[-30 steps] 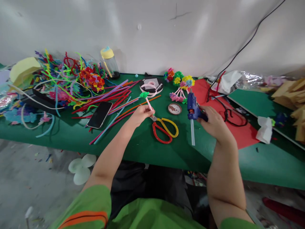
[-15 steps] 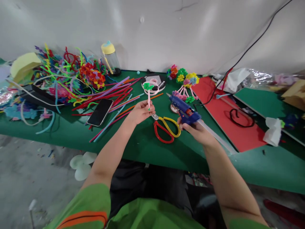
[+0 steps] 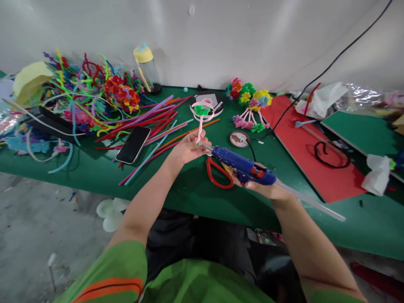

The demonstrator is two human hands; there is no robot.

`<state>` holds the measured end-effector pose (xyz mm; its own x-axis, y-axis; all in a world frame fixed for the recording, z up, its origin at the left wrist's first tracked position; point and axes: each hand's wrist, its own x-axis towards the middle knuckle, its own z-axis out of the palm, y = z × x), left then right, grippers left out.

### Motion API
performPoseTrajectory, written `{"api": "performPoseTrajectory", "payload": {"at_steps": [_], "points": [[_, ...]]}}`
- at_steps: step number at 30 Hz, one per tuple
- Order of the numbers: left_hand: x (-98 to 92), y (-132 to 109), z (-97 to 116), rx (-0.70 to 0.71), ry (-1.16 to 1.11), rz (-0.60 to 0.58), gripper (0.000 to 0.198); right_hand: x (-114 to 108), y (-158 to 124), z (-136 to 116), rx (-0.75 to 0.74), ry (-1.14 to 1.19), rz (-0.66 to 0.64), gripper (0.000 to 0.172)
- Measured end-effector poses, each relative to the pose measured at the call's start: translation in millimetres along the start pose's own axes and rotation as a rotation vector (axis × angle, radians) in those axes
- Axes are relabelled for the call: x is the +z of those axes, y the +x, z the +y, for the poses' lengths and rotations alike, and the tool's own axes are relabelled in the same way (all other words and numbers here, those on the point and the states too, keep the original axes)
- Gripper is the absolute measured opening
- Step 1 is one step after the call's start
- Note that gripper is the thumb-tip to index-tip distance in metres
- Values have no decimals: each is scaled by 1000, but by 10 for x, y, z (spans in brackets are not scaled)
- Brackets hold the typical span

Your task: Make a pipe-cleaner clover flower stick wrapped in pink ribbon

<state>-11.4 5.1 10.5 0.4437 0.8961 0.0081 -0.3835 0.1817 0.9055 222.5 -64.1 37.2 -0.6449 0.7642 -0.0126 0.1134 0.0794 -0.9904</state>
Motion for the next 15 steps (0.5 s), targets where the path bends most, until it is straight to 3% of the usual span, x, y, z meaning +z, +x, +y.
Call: {"api": "performPoseTrajectory", "payload": {"at_steps": [4, 10, 15], "points": [[15, 3, 16, -7, -12, -33, 50, 8, 9, -45, 14, -79, 9, 41], [57, -1, 30, -96, -323, -113, 46, 30, 18, -38, 16, -49, 74, 46], [68, -6, 19, -86, -442, -145, 35, 24, 23, -22, -67, -49, 55, 42]]}}
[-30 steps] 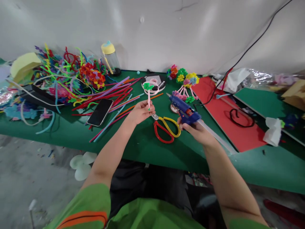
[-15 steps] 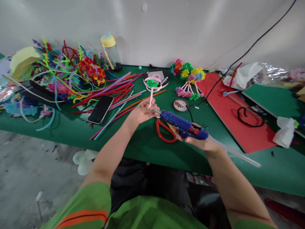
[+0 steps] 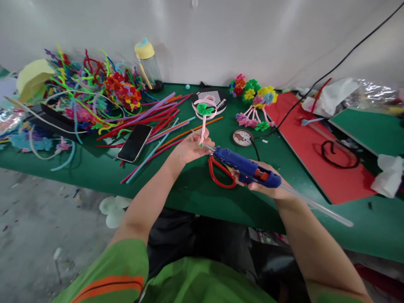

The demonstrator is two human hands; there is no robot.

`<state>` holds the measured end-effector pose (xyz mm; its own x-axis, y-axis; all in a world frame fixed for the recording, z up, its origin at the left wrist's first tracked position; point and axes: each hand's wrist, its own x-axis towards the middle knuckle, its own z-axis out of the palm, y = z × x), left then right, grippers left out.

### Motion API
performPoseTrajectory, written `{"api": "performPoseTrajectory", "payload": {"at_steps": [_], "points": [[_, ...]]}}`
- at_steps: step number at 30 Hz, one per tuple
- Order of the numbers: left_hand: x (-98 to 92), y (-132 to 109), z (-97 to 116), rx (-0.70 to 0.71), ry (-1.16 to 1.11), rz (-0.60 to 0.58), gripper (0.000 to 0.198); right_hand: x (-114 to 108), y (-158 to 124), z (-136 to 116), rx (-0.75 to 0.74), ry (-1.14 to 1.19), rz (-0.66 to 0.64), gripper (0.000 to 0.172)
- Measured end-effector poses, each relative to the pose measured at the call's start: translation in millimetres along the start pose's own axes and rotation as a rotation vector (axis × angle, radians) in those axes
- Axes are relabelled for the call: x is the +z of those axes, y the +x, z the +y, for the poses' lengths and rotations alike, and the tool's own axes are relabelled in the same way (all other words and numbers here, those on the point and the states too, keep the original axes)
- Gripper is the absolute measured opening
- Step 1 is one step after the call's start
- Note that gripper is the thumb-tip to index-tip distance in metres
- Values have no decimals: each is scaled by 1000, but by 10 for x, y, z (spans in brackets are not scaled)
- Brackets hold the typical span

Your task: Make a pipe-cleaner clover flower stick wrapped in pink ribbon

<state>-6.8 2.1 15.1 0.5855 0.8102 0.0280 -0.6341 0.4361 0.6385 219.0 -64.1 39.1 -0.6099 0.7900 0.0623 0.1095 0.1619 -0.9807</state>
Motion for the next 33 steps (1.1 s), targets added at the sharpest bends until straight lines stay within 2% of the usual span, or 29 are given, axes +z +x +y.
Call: {"api": "performPoseTrajectory", "payload": {"at_steps": [5, 12, 18, 23, 33], "points": [[-17, 3, -7, 21, -9, -20, 33, -9, 12, 2, 0, 18, 10, 41], [-18, 2, -22, 33, -4, 42, 28, -27, 35, -19, -3, -15, 17, 41], [-33, -5, -15, 34, 7, -16, 30, -23, 53, -59, 7, -60, 0, 39], [-21, -10, -14, 26, 26, 4, 30, -16, 61, -78, 10, -80, 42, 43], [-6, -17, -7, 37, 26, -7, 28, -39, 46, -70, 5, -117, 15, 39]]}}
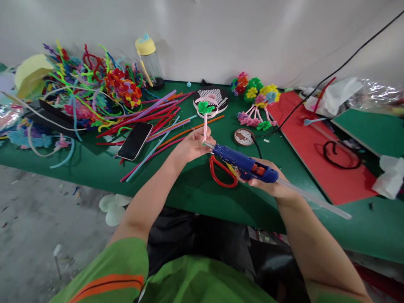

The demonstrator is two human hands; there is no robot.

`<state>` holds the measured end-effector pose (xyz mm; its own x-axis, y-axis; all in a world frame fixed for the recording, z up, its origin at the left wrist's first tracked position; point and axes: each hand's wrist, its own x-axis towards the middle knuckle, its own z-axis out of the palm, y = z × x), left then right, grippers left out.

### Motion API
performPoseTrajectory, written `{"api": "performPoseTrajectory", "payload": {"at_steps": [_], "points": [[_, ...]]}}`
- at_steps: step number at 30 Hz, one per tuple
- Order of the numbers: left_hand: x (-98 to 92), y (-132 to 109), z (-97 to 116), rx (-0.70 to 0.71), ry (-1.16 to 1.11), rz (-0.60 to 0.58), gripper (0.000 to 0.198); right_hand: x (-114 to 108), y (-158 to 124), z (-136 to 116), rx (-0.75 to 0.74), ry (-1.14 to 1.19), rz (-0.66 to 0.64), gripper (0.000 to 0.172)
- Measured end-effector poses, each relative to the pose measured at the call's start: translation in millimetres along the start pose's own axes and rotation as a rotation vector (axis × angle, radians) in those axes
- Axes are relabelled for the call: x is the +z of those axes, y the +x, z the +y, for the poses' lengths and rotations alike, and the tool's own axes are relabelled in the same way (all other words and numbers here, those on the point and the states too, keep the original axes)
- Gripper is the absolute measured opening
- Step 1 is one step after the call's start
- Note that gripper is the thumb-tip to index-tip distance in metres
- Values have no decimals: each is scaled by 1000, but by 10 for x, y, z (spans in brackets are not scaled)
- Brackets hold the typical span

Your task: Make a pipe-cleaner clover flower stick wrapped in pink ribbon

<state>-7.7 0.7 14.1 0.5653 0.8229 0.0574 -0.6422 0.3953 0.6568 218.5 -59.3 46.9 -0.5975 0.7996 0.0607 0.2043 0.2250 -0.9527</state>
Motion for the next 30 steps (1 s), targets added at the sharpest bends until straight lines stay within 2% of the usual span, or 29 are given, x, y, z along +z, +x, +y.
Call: {"api": "performPoseTrajectory", "payload": {"at_steps": [12, 22, 30], "points": [[7, 4, -1, 1, 20, 9, 33, -9, -14, 64, -24, 54, -10, 34], [16, -4, 4, -33, 27, 79, 30, -15, -33, 116, -3, 92, -1, 33], [0, 3, 0, -21, 45, 27, 34, -15, -50, 136, 24, 111, 4, 32]]}}
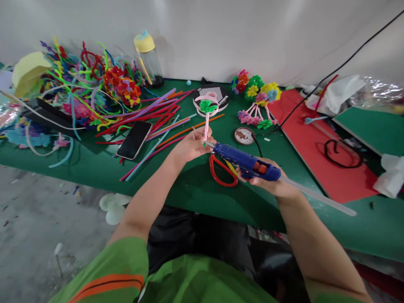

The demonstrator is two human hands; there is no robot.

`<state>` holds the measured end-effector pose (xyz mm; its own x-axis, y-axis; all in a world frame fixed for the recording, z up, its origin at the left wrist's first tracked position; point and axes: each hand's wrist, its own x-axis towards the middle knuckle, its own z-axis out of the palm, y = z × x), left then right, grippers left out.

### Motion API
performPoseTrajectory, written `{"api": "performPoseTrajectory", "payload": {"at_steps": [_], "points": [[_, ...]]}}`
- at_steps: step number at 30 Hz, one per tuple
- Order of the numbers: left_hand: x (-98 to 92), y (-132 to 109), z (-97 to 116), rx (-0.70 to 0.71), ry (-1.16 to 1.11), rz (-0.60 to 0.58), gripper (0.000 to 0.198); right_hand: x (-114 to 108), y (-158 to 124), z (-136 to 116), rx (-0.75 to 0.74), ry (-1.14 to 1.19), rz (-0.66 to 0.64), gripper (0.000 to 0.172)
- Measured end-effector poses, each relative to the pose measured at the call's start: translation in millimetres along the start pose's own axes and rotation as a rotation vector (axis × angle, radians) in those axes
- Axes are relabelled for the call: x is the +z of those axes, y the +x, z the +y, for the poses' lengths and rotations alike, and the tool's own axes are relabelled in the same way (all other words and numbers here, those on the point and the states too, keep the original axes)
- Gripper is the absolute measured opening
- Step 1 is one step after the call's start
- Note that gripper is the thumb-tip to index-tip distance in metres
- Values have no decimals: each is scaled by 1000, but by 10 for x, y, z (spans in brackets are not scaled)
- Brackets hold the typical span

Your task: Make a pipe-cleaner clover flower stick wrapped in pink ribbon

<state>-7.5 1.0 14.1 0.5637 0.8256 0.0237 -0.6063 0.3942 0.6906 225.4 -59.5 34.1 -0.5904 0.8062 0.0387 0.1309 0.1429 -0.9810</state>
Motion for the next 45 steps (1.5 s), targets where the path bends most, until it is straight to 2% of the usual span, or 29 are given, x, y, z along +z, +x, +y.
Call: {"api": "performPoseTrajectory", "payload": {"at_steps": [11, 15, 28, 35, 39, 45], "points": [[-39, -3, -14, -21, 20, -7, 38, 8, -34, 75, 27, 77, 59, 35], [-48, -4, -22, -28, 24, 1, 40, -6, -40, 116, 46, 99, 44, 38], [-38, -27, -11, -42, 44, -27, 39, 8, -28, 73, 50, 126, 54, 35], [-46, -26, -27, -33, 49, -15, 33, 5, -28, 59, 55, 123, 56, 33], [-24, -22, -26, -30, 37, -43, 35, 2, -26, 57, 41, 143, 37, 31], [2, -22, -14, -47, 40, -19, 37, -9, -26, 73, 43, 146, 32, 32]]}}
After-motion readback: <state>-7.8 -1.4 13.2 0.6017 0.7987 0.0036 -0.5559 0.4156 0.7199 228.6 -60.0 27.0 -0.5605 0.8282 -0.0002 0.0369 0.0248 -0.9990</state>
